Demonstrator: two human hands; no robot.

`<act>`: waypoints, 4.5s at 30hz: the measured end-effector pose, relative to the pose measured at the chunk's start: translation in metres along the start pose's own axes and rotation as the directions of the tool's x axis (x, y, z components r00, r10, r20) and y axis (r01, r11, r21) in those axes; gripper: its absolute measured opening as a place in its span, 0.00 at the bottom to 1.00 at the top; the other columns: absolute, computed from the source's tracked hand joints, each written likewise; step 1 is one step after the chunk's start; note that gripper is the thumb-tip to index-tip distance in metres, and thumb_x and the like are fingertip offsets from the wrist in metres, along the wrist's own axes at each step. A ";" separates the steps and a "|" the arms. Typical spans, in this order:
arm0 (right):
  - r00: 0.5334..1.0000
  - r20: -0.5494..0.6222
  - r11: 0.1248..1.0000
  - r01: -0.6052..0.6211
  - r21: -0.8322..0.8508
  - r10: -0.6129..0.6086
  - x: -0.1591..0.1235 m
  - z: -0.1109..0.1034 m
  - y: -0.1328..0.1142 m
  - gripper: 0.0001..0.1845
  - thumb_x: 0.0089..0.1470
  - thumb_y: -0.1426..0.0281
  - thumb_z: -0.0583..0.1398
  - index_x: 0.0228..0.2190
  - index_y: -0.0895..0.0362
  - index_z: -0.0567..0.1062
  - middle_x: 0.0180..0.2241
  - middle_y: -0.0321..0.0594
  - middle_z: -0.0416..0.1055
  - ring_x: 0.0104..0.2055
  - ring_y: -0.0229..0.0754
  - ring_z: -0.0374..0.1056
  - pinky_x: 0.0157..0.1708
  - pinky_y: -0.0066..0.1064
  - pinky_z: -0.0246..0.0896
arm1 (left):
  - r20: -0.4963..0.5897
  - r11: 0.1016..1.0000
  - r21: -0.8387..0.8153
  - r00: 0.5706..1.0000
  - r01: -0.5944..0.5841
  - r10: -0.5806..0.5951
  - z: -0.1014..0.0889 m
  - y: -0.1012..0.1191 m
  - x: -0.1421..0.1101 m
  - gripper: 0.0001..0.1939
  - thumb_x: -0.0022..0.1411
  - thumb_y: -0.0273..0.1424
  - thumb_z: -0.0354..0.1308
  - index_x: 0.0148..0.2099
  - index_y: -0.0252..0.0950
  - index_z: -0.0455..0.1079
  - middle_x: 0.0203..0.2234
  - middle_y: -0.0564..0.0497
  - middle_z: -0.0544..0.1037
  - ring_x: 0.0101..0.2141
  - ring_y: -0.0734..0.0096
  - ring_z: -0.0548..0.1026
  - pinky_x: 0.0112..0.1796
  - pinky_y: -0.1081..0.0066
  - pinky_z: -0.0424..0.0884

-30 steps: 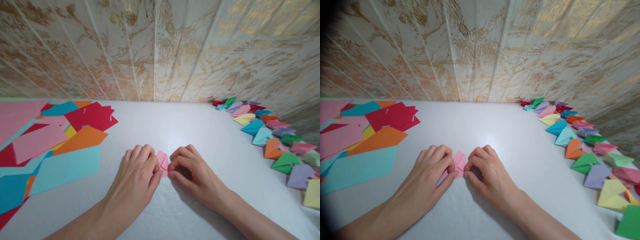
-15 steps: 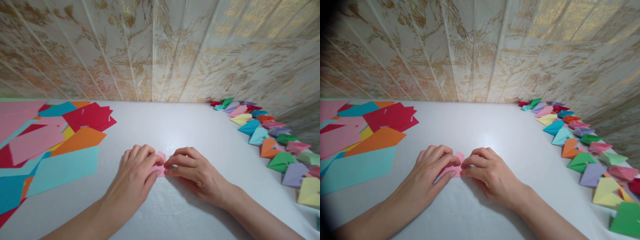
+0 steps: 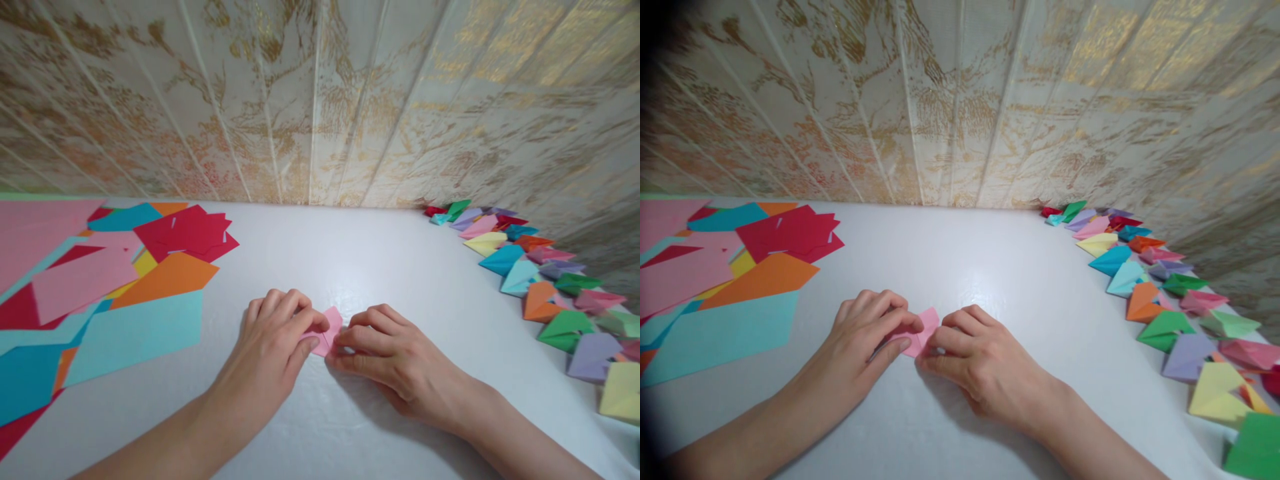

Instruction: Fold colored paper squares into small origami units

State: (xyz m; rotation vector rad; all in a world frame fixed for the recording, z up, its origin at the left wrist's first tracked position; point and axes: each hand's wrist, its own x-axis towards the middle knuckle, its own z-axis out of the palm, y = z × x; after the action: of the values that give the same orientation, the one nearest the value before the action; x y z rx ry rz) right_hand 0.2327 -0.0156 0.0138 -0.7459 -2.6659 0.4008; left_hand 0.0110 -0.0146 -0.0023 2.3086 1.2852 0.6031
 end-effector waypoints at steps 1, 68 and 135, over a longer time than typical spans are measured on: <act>1.000 0.002 1.000 -0.001 -0.003 0.001 0.000 0.000 -0.001 0.15 0.61 0.82 0.55 0.45 0.57 0.76 0.39 0.41 0.76 0.42 0.45 0.65 0.43 0.38 0.56 | 0.003 1.000 0.002 1.000 0.000 0.000 0.000 0.000 0.000 0.10 0.68 0.21 0.54 0.44 0.42 0.70 0.39 0.53 0.71 0.42 0.60 0.66 0.43 0.59 0.58; 0.946 -0.059 0.931 -0.300 0.210 0.318 0.002 0.002 0.001 0.15 0.59 0.81 0.60 0.44 0.54 0.79 0.37 0.43 0.72 0.41 0.44 0.64 0.40 0.35 0.65 | -0.067 0.961 0.195 0.975 -0.195 0.211 0.008 0.011 -0.011 0.08 0.63 0.20 0.57 0.42 0.37 0.69 0.40 0.48 0.76 0.40 0.56 0.72 0.41 0.57 0.67; 0.986 0.031 0.924 -0.164 0.345 0.164 0.018 0.000 0.031 0.14 0.67 0.61 0.57 0.36 0.56 0.77 0.33 0.39 0.74 0.38 0.42 0.65 0.43 0.35 0.55 | -0.002 0.982 -0.138 0.991 -0.131 0.132 0.008 -0.003 -0.005 0.08 0.66 0.20 0.56 0.42 0.39 0.65 0.43 0.51 0.72 0.43 0.63 0.69 0.44 0.64 0.67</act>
State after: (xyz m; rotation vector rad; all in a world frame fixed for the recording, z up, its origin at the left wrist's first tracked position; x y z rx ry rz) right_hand 0.2319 0.0197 0.0077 -0.8543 -2.4419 0.8883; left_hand 0.0109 -0.0191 -0.0115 2.2909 1.0589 0.7035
